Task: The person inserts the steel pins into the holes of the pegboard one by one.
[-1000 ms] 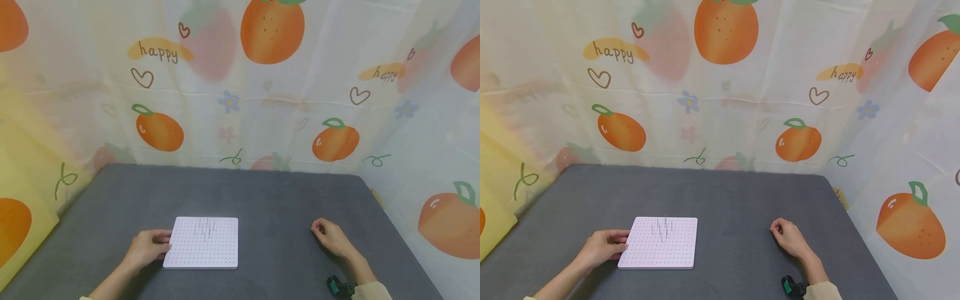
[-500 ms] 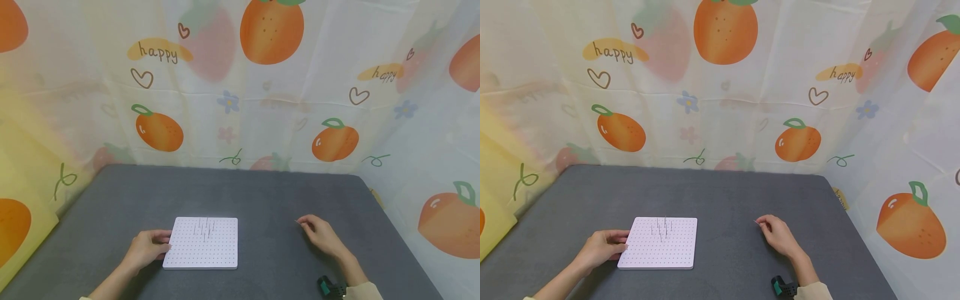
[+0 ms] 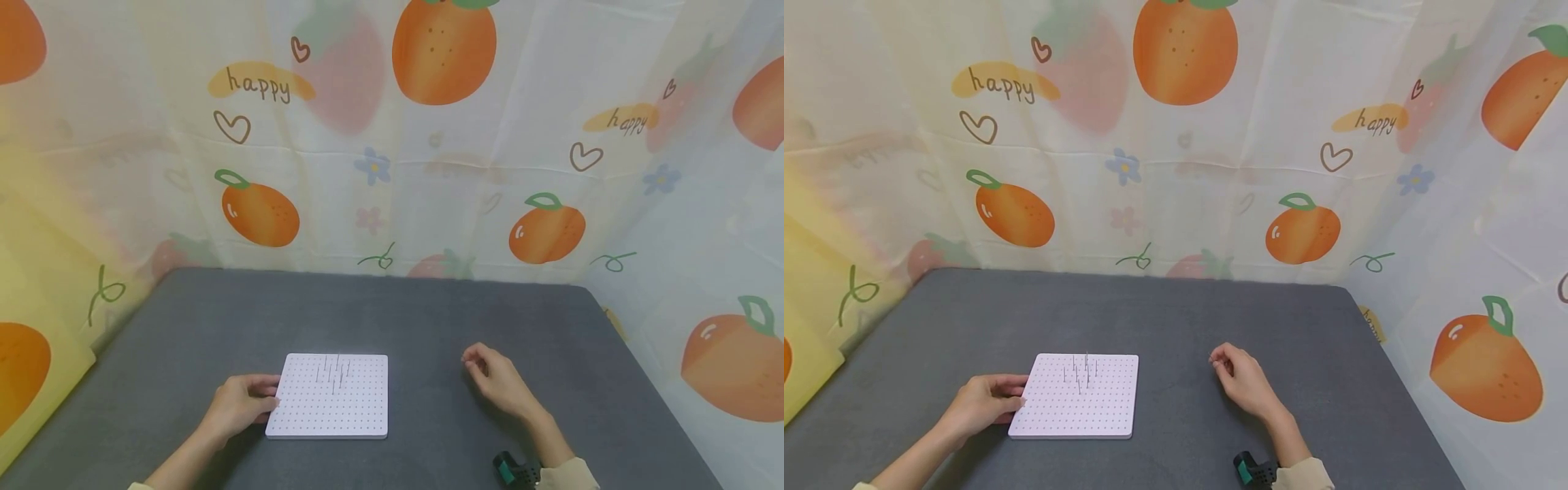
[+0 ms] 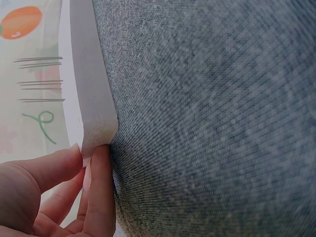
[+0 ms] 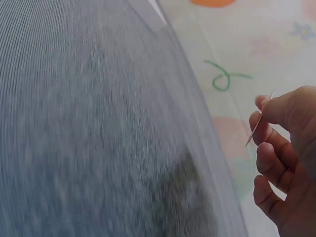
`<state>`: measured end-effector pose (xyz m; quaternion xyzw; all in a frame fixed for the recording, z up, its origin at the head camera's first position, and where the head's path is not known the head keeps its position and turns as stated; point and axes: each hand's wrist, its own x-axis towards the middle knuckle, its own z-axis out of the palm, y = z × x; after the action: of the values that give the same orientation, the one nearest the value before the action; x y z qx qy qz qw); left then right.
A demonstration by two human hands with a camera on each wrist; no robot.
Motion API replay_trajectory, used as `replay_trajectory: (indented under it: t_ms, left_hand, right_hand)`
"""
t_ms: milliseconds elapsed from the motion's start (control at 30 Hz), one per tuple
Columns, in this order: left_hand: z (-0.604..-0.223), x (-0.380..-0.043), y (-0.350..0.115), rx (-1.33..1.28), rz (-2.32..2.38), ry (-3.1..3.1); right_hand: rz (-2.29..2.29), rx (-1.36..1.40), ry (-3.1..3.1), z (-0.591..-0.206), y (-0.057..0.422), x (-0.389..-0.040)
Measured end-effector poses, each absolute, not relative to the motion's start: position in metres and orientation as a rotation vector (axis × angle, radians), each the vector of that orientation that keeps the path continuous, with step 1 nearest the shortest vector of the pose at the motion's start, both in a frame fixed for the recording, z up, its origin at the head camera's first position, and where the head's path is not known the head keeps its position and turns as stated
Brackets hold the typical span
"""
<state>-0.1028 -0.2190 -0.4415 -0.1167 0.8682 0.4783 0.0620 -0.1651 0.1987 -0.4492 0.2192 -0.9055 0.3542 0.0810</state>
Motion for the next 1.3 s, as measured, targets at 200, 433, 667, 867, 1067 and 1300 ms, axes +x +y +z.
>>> replay_trajectory:
  t_ms: [200,433,667,867,1067,1300]
  left_hand:
    - [-0.442,-0.103,-0.218,-0.373,1.413,2.634]
    - [-0.442,-0.103,-0.219,-0.353,1.406,2.647]
    - [-0.444,-0.103,-0.219,-0.366,1.400,2.653]
    - [-0.443,-0.103,-0.219,-0.363,1.406,2.648]
    - [-0.442,-0.103,-0.219,-0.366,1.394,2.649]
    - [-0.440,-0.103,-0.218,-0.370,1.385,2.656]
  right_hand:
    - [1.103,0.602,-2.678,-0.445,0.181,-0.165]
    - [1.172,0.565,-2.641,-0.439,0.162,-0.164]
    - [1.219,0.559,-2.586,-0.438,0.143,-0.161]
    - [1.217,0.565,-2.564,-0.438,0.124,-0.158]
    - [1.186,0.588,-2.525,-0.440,0.105,-0.156]
    - [1.141,0.689,-2.487,-0.441,0.086,-0.154]
